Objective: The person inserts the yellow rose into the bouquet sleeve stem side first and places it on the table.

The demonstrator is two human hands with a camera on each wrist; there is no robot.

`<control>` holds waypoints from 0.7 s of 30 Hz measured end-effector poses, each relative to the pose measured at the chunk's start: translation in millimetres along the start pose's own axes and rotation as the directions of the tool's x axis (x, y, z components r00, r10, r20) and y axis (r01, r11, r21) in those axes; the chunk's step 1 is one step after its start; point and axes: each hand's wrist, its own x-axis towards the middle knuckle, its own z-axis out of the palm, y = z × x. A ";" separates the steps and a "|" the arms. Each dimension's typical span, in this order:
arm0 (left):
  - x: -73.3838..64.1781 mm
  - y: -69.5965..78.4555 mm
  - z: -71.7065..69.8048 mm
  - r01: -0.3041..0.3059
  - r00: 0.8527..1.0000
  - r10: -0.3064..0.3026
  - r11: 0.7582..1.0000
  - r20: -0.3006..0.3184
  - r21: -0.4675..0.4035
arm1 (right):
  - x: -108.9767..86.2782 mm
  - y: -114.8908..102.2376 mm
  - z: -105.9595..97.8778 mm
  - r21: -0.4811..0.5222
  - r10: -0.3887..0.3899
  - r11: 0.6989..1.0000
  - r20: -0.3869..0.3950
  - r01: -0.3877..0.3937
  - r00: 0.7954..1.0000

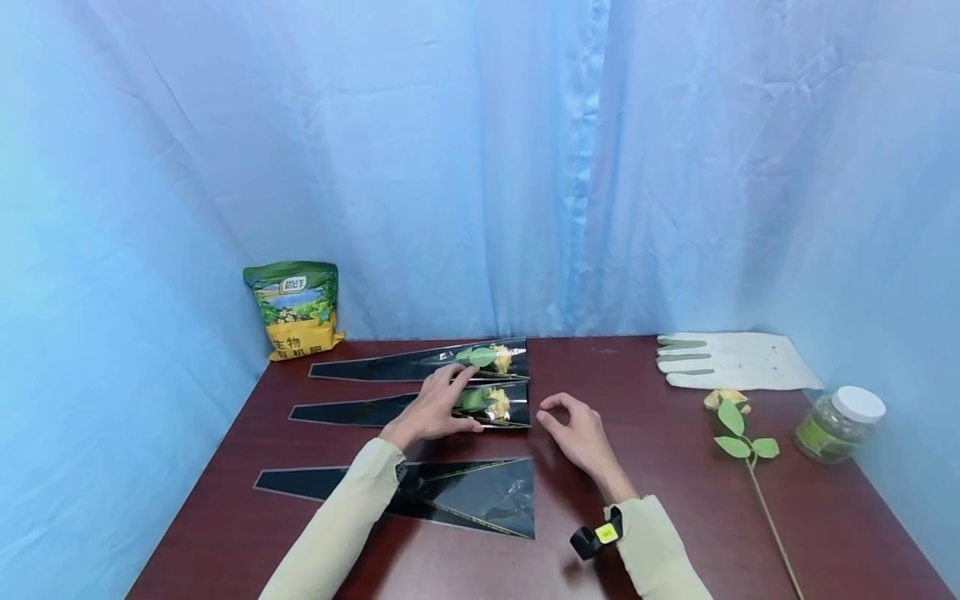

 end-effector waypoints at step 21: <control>-81.4 30.3 20.2 0.004 0.994 -0.018 0.992 -0.112 -0.125 | -56.6 -10.9 -20.7 -0.085 -0.076 0.993 0.010 0.077 0.997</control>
